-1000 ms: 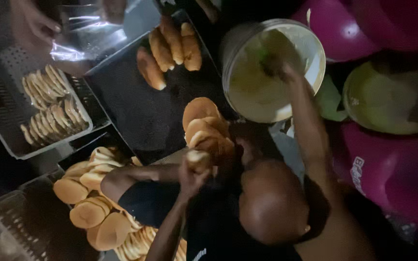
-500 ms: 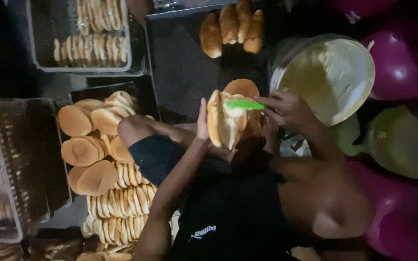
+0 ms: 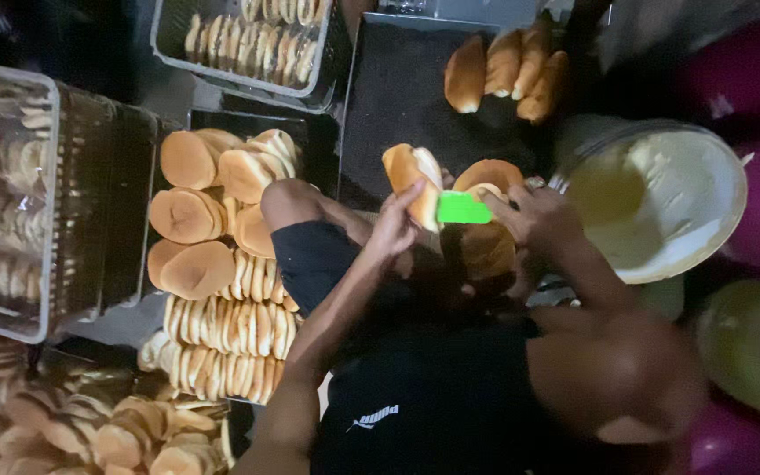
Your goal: The person spreads a white cream onto the inside of sliced buns using a small spatula and places the completed buns onto a metal tray.
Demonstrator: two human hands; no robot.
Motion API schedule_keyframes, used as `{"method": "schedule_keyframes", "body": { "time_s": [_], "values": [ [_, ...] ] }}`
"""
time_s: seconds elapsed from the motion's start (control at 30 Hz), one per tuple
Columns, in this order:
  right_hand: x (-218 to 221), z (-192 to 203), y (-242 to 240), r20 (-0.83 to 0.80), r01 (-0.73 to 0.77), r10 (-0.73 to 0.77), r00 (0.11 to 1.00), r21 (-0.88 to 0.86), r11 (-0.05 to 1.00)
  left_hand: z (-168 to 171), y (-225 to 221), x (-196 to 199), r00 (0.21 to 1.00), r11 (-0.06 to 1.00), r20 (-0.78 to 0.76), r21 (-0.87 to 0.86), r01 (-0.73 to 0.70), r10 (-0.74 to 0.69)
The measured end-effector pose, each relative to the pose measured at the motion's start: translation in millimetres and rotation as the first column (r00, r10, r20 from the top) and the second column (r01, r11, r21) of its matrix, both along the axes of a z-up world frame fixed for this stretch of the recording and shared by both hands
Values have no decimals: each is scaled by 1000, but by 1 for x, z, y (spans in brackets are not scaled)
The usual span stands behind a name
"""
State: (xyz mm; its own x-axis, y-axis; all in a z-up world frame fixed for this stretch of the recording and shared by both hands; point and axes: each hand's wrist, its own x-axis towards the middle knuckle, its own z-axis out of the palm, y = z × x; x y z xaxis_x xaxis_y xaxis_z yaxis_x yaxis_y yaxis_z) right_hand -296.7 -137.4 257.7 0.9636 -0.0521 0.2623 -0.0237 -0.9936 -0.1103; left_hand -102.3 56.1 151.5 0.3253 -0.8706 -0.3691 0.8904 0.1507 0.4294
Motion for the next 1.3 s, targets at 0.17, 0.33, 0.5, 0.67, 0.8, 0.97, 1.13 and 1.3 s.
{"method": "schedule_keyframes", "body": {
  "time_s": [0.17,0.33,0.5,0.67,0.8,0.97,1.13,1.3],
  "values": [
    [-61,5,-18,-97,283,-273,957,118,952,-3,-4,44,999,999,24,-5,38,-38],
    [-172,-65,-15,-54,687,-710,702,314,655,-78,-22,103,947,949,307,263,-176,91],
    [-227,-143,33,-21,657,-888,459,681,324,-154,-54,104,50,751,818,548,-368,-573],
    [-226,-126,46,-193,617,-862,469,770,163,-163,-112,84,-757,693,243,629,-352,-606],
    [-234,-119,25,28,654,-879,475,657,374,-137,-166,147,-648,113,147,989,94,-747],
    [-231,-135,-43,-442,784,-729,523,585,207,-98,-193,145,-213,473,451,879,-65,-867],
    [-188,-204,-126,-617,908,-679,398,371,195,-70,-161,63,-494,856,740,516,-20,-457],
    [-151,-270,-167,-747,968,-617,246,216,125,-39,-50,-52,-400,972,896,230,45,-194]
  ]
}}
